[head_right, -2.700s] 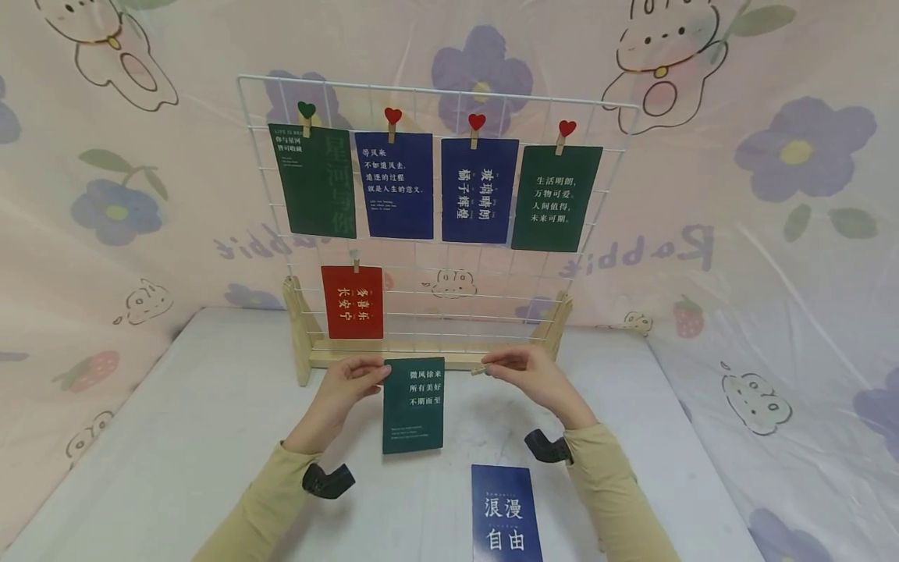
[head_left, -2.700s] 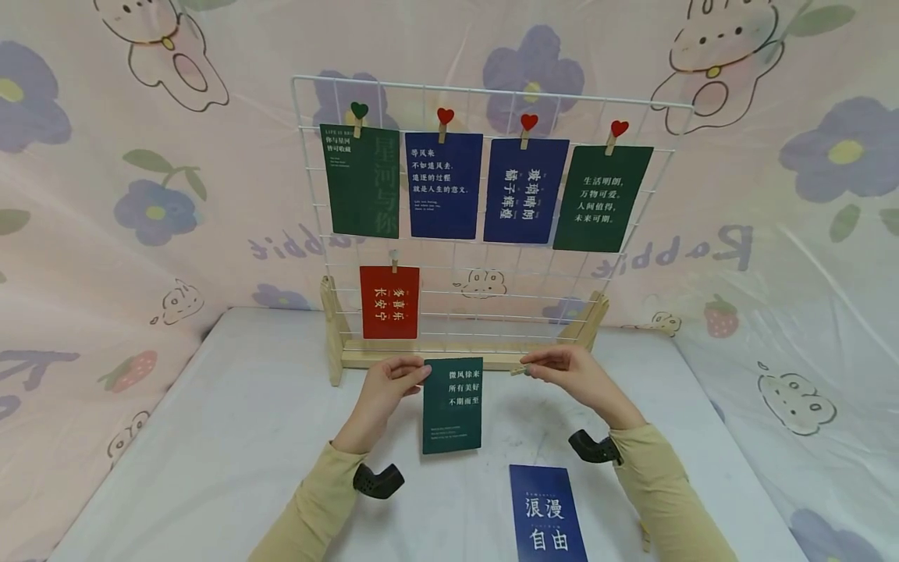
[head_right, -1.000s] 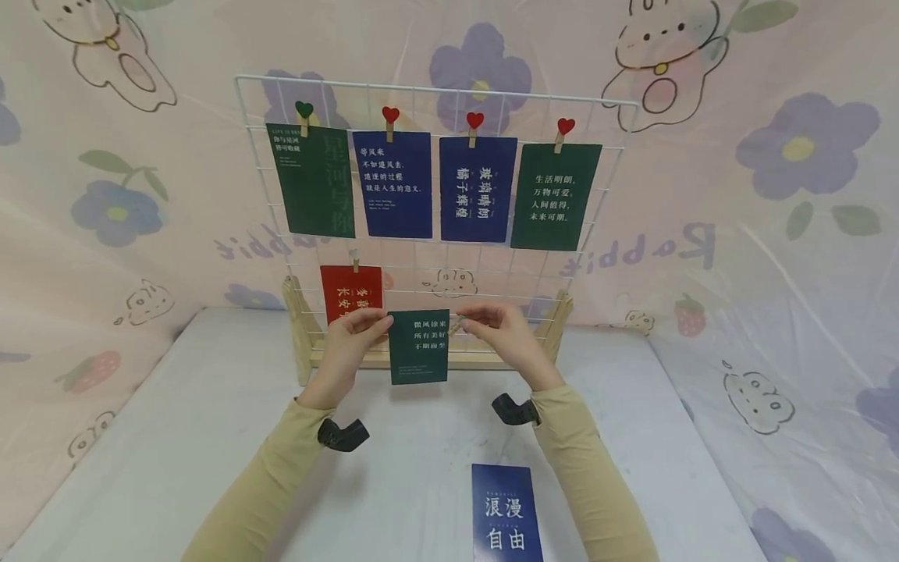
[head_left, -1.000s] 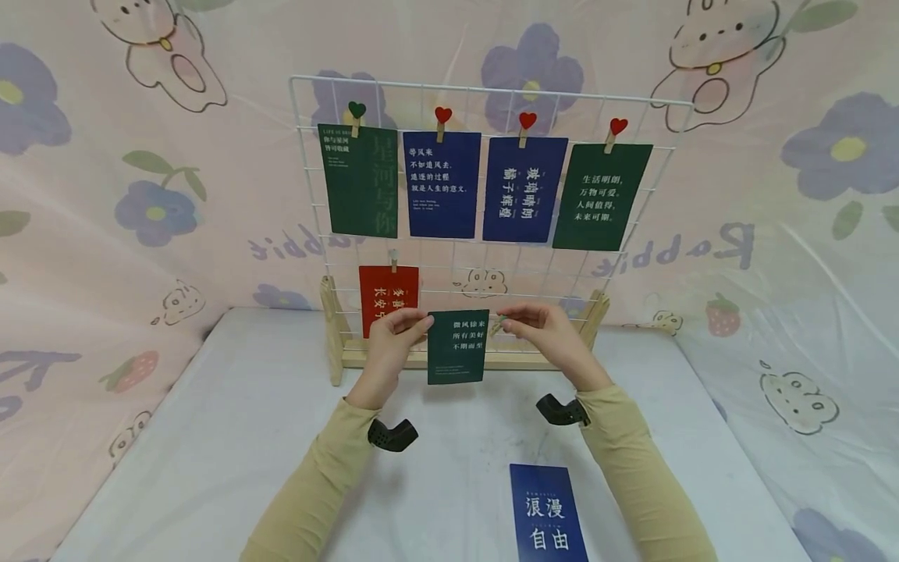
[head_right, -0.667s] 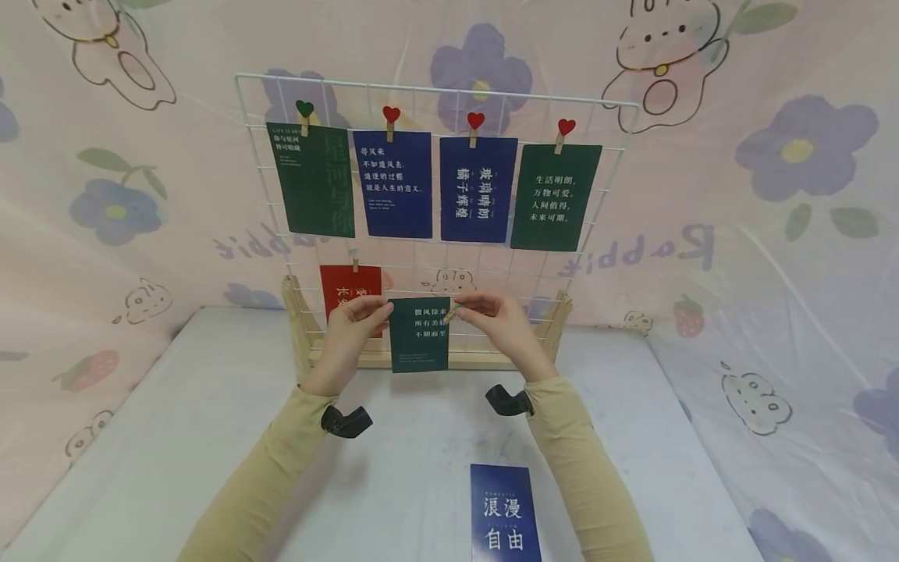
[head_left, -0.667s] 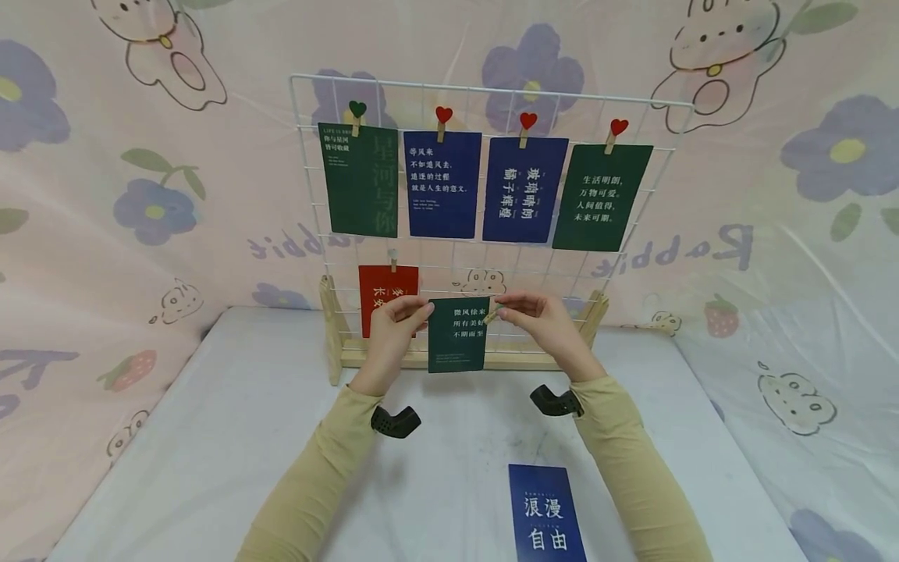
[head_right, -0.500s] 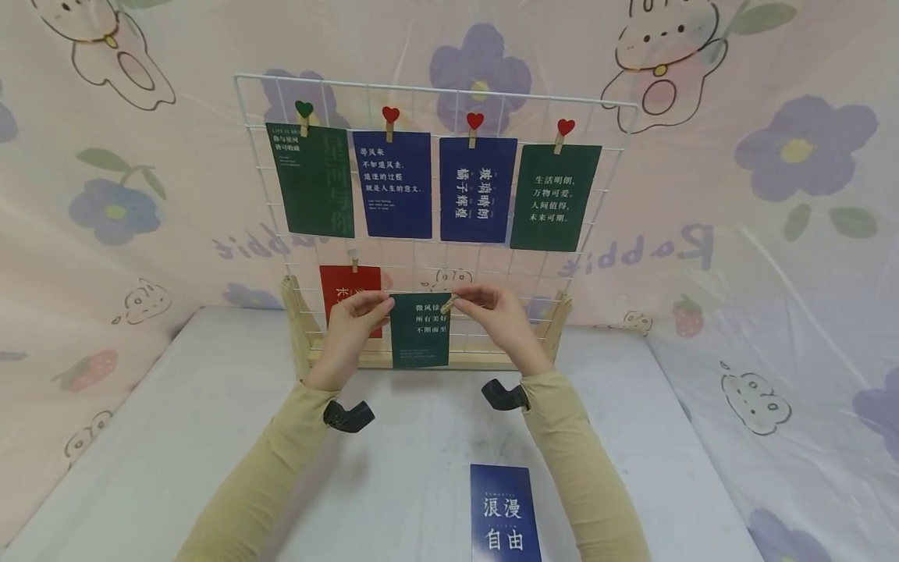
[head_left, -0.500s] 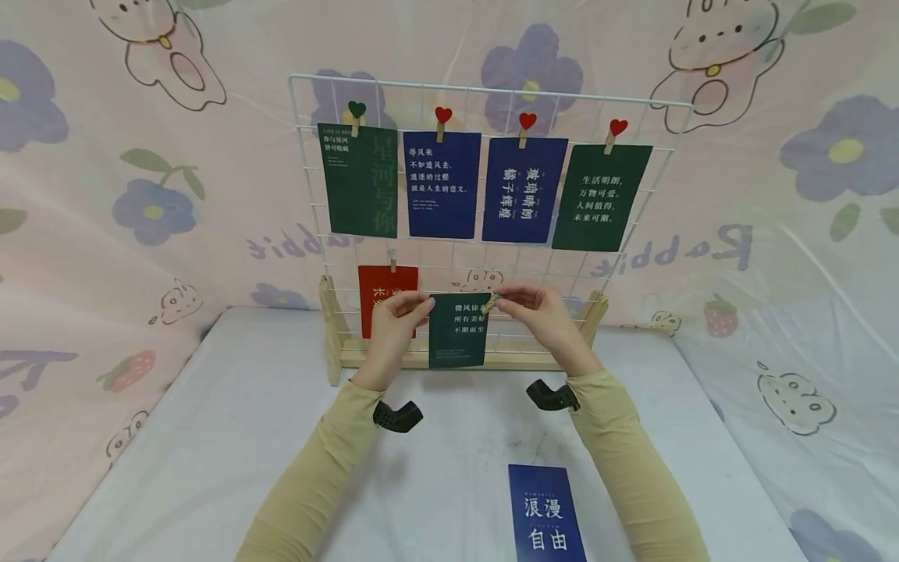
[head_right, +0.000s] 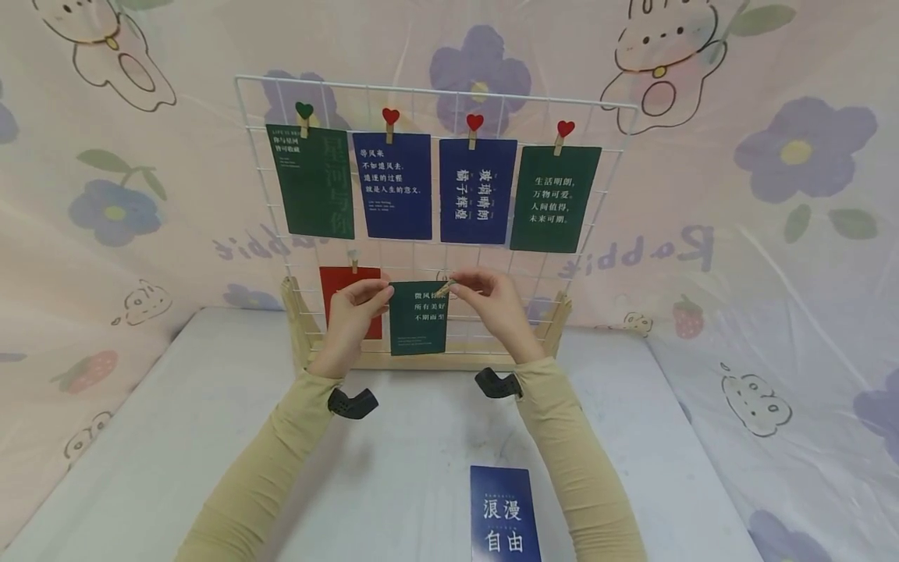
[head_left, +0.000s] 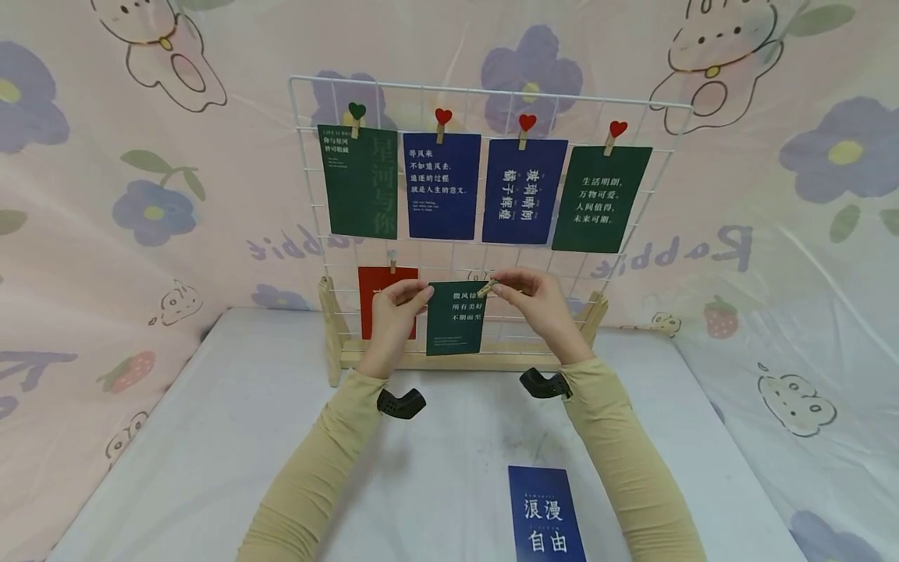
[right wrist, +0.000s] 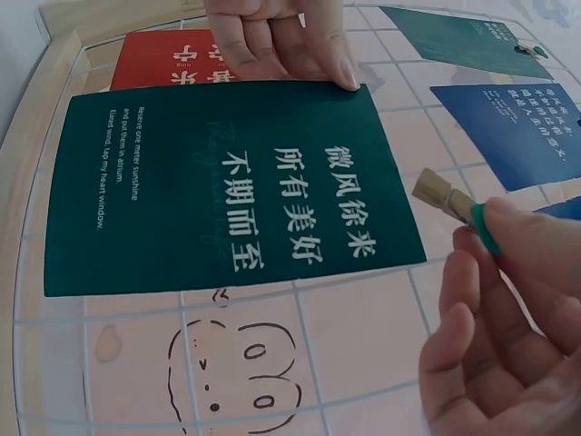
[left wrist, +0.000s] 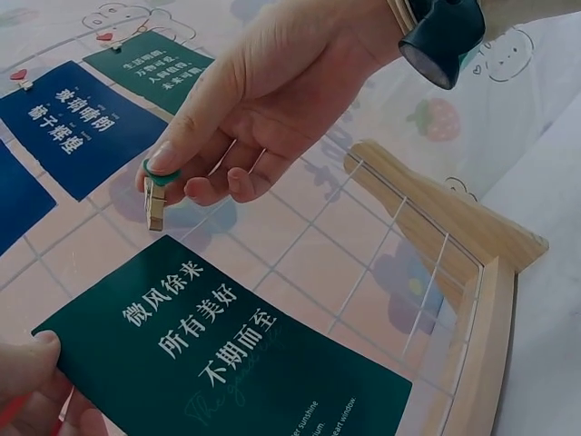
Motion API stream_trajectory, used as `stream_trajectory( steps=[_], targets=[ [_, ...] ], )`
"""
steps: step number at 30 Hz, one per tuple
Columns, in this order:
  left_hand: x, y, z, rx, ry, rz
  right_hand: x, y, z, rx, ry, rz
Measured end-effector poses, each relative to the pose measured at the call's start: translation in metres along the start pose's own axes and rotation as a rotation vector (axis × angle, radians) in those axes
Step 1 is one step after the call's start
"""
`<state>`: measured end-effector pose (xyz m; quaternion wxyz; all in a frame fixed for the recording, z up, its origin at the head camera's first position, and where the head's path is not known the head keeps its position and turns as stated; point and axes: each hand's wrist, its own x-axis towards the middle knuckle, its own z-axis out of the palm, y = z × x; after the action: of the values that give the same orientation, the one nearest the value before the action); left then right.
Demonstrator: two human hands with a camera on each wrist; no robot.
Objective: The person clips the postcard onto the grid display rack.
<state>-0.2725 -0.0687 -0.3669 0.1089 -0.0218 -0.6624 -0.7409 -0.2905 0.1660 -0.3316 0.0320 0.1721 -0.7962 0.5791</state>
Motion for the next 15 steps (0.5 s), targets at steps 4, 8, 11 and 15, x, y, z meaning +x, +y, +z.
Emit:
stream_trajectory(
  steps=[4, 8, 11, 15],
  targets=[
    [0.003, 0.001, 0.002, -0.002, 0.014, -0.007, 0.003, 0.0, 0.0, -0.003, 0.025, -0.007],
    [0.007, 0.004, 0.003, 0.012, 0.016, -0.011, 0.009, 0.0, 0.0, -0.021, 0.047, -0.023],
    [0.008, 0.005, 0.004, 0.018, 0.018, -0.016, 0.012, 0.0, 0.0, -0.048, 0.069, -0.046],
    [0.01, 0.005, 0.005, 0.02, 0.028, -0.027, 0.014, 0.001, 0.002, -0.088, 0.1, -0.065]
  ],
)
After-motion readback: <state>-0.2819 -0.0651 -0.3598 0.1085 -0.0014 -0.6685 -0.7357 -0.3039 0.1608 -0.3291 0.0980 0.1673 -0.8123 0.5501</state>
